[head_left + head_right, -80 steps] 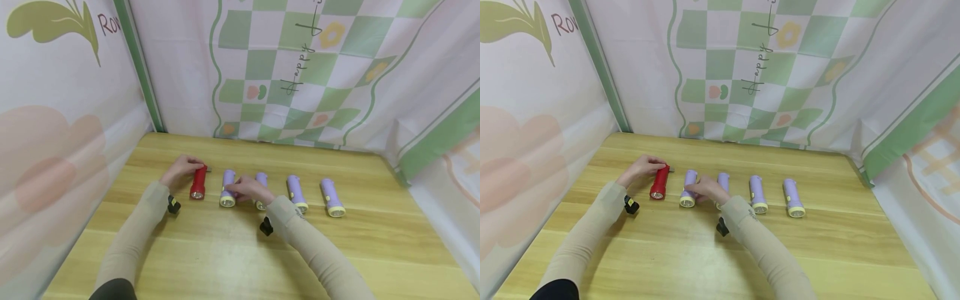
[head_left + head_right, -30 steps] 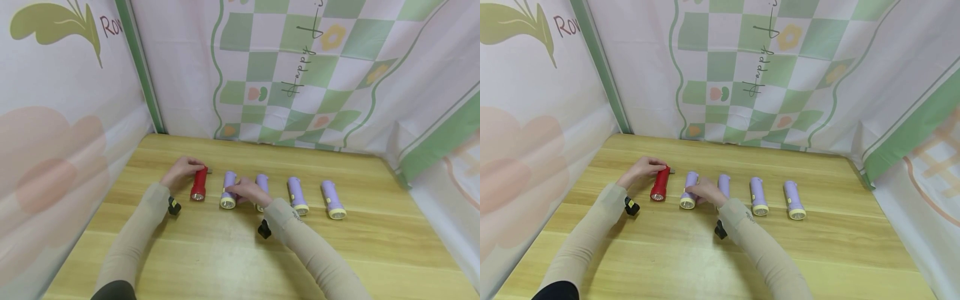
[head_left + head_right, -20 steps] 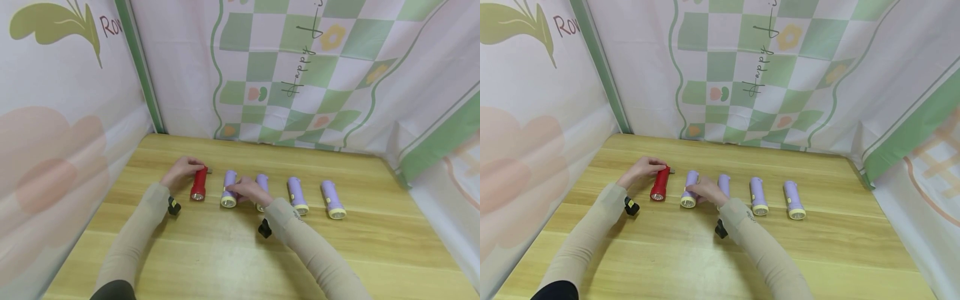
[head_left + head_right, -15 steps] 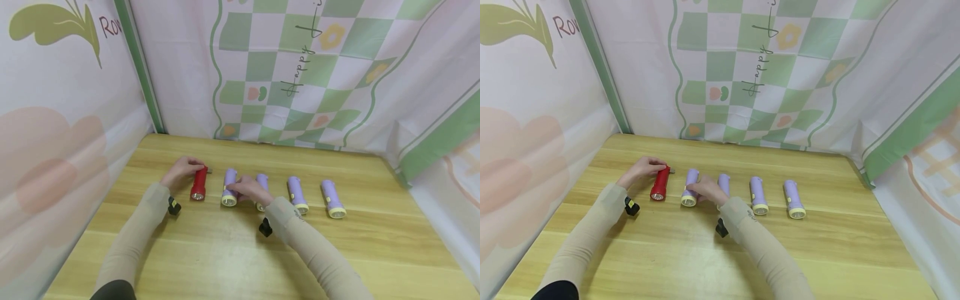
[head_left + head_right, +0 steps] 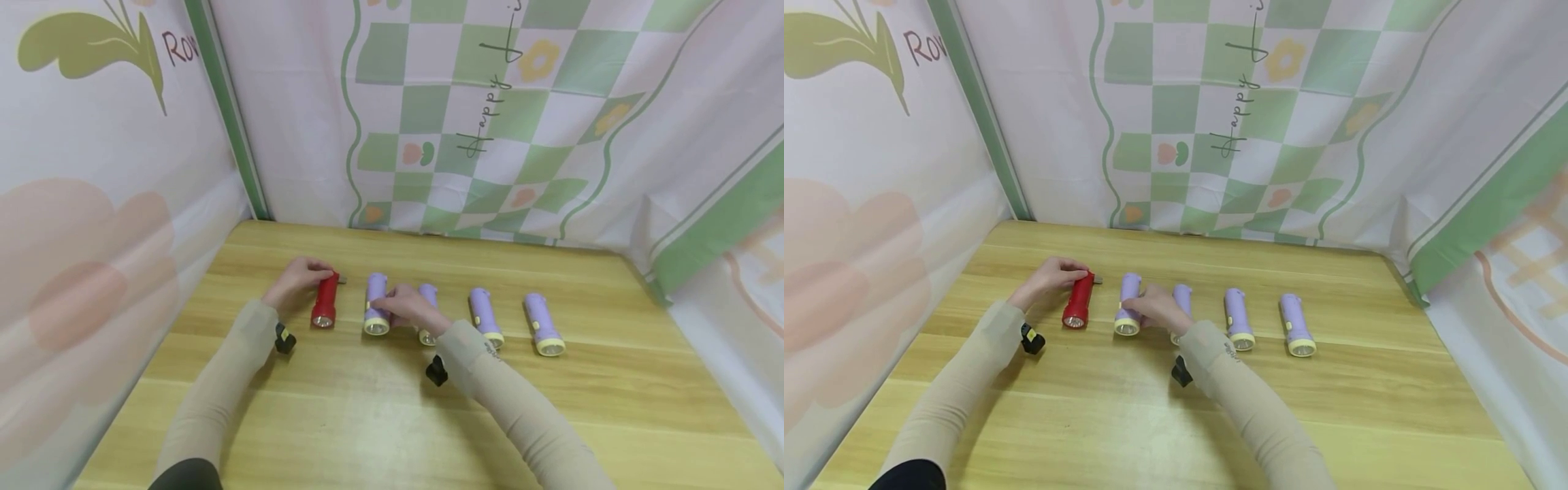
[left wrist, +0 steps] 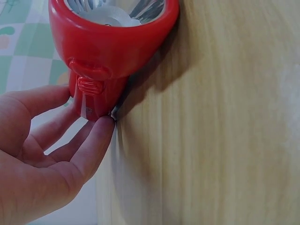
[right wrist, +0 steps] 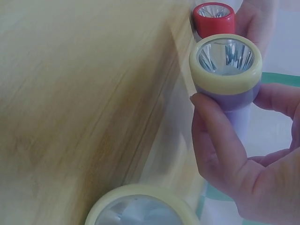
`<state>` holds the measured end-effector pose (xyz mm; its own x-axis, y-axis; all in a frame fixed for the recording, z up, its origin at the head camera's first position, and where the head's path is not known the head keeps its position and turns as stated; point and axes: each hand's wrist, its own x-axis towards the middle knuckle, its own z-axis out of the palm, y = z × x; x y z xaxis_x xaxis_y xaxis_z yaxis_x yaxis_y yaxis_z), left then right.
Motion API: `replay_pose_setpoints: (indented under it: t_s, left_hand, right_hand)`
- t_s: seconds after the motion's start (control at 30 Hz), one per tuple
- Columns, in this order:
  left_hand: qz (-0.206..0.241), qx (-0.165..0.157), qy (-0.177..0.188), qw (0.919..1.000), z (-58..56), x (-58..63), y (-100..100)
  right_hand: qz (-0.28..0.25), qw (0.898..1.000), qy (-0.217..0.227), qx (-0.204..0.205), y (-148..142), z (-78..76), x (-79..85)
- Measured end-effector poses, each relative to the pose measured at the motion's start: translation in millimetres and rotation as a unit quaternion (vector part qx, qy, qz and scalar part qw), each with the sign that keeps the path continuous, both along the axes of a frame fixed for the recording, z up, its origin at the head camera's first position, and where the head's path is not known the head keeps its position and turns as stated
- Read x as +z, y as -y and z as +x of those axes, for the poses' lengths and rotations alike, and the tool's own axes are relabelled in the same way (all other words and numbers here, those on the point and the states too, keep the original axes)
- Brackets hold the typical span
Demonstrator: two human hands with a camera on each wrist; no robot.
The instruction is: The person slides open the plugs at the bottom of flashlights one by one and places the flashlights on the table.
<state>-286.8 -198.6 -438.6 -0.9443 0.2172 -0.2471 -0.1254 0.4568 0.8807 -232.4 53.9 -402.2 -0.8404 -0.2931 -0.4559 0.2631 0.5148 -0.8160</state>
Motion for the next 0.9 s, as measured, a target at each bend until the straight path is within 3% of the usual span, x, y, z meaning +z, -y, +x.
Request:
replay_pose_setpoints:
  t_s: [0.6, 0.9]
  left_hand:
    - [0.012, 0.005, -0.007, 0.9999, 1.3, -1.7, 0.5]
    - [0.015, 0.008, -0.006, 0.9998, 1.2, -1.0, 0.1]
  right_hand:
    - [0.037, 0.996, -0.074, 0.026, -12.9, 1.5, 7.7]
    - [0.047, 0.996, -0.069, 0.016, -11.5, -0.1, 10.9]
